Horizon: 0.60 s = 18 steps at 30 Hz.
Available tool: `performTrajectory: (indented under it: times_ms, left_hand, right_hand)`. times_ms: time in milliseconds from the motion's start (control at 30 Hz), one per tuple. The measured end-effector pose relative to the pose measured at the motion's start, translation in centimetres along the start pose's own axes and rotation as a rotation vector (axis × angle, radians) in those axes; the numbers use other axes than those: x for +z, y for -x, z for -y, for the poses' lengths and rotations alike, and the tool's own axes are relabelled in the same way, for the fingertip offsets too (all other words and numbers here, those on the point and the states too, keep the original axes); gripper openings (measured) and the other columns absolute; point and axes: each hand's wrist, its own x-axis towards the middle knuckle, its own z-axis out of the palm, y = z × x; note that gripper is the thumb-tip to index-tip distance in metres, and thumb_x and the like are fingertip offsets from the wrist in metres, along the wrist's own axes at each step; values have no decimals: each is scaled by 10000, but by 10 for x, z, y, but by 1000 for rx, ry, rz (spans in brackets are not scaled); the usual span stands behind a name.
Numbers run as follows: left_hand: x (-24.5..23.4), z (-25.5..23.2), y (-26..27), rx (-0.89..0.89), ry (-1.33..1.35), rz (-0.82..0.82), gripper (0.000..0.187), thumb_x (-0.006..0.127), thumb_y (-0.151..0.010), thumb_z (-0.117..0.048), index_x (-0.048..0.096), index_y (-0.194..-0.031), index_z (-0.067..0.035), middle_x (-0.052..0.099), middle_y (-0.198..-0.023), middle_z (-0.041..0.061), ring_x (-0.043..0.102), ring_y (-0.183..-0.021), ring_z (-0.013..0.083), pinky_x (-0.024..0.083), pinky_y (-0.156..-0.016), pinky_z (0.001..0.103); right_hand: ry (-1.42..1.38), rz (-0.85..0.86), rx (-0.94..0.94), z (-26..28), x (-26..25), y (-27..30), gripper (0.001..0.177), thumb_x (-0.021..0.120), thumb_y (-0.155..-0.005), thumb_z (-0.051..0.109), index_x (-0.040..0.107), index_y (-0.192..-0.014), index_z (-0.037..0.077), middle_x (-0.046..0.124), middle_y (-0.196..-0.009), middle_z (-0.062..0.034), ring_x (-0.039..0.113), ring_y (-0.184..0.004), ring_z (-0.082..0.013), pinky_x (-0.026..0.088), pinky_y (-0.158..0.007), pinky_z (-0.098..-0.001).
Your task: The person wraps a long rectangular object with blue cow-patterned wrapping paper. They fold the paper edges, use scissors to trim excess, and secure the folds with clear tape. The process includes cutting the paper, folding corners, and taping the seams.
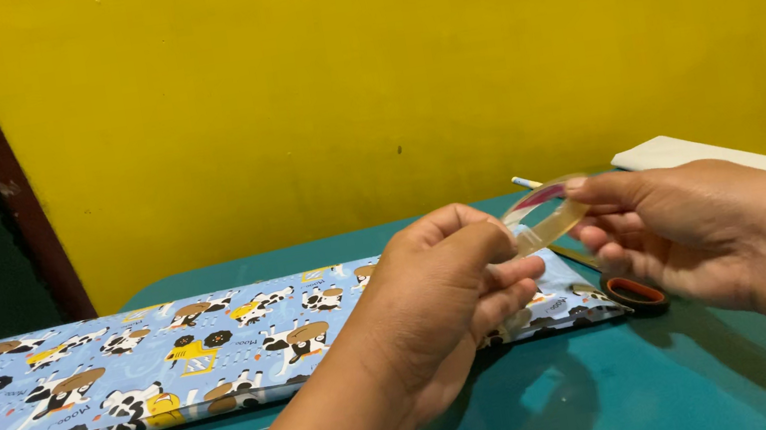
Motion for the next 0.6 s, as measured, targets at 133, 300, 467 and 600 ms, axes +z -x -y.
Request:
performTrajectory:
  times_ms: [133,300,467,600]
  left_hand:
    - [-5,-4,8,52,74,-19,111,645,-882,-120,577,-867,-34,608,-931,100,662,-975,216,577,-887,328]
    - [-4,-9,17,59,87,-63,120,649,-870,-135,587,-865,-32,604,-942,92,663,-1007,221,568,-907,325]
    - [-3,-12,32,80,31,-113,114,641,-866,-143,599,-891,-40,615,-953,78,638,-956,185,557,-894,316]
    - [-6,-16,42,137,8,-188,125,647,-871,-147,618,-901,-30,627,-927,80,623,-913,169,556,-873,309]
  right_hand:
    - [103,-94,28,-2,-12,-6,241,598,-1023,201,693,-1180,45,603,-828,-48,603,-672,-95,535,-586,-190]
    - [177,-182,40,-10,-22,-6,253,686,-996,137,598,-1169,-26,620,-826,-110,624,-674,-203,569,-614,-317]
    - [760,-321,-181,-6,-7,24,406,776,-951,293,652,-1246,42,674,-840,-153,615,-707,-228,519,-632,-363]
    - [344,15,-256,2,28,54,475,698,-966,439,727,-1226,42,635,-1012,-87,544,-943,-189,492,-829,-379]
